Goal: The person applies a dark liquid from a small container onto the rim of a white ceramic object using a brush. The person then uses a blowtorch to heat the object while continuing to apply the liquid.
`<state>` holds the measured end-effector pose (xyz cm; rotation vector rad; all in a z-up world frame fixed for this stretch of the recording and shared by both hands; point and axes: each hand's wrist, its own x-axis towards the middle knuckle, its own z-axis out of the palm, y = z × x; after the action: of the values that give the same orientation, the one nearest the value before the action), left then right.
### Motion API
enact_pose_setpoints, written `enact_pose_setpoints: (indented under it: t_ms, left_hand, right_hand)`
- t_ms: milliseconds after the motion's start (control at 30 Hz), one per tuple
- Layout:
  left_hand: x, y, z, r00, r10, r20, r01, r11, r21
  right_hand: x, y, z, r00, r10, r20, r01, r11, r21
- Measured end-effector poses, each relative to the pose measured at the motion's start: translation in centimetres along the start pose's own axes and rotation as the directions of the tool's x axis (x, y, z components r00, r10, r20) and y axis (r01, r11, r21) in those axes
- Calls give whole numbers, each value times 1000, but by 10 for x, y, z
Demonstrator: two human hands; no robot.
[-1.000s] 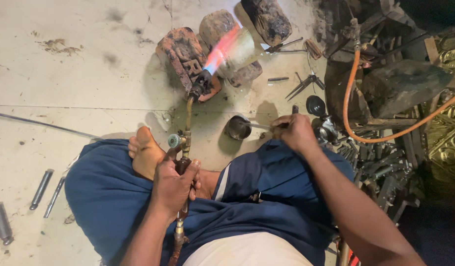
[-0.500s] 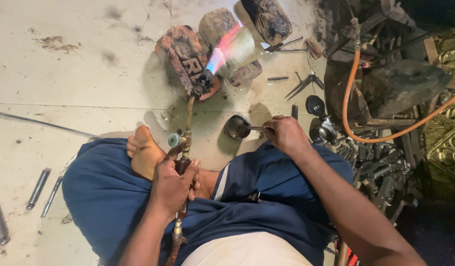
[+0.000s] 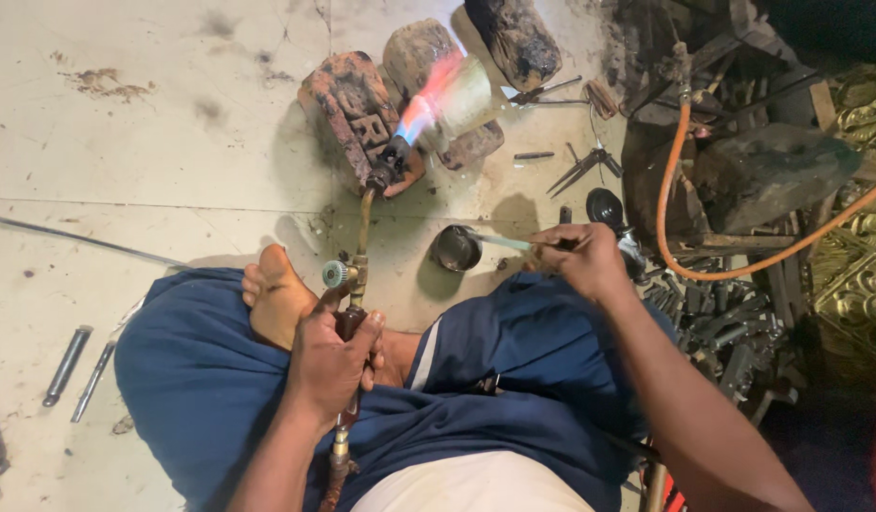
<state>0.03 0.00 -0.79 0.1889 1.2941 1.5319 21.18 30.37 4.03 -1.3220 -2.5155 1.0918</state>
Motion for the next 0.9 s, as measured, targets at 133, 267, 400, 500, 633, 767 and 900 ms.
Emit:
enact_pose_setpoints:
  t_ms: [133, 267, 400, 500, 633, 767, 900]
  left_hand:
    - [0, -9, -3, 998, 64, -4, -64, 995, -81]
    - [-3, -15, -6, 996, 83, -25, -85, 986, -145]
    - [-5, -10, -5, 992, 116, -43, -122, 975, -187]
    - [-5, -2, -4, 992, 129, -2, -127, 980, -153]
    - [-4, 5, 1, 996, 92, -14, -93, 989, -111]
    - [-5, 9, 3, 997, 78, -24, -80, 992, -95]
    - [-6, 10, 3, 997, 77, -31, -79, 993, -85]
  right_hand:
    - [0, -19, -1, 998, -20, -61, 1, 954, -300]
    - [1, -35, 4, 997, 26, -78, -43, 972, -231]
    - [4, -41, 6, 998, 13, -67, -16, 999, -40]
    - [8, -48, 4, 957, -221, -186, 222, 975, -16]
    - [16, -63, 3, 891, -227, -394, 117, 952, -284]
    - [34, -82, 12, 802, -445, -399, 305, 879, -367]
    - [41, -90, 21, 757, -552, -350, 385, 810, -443]
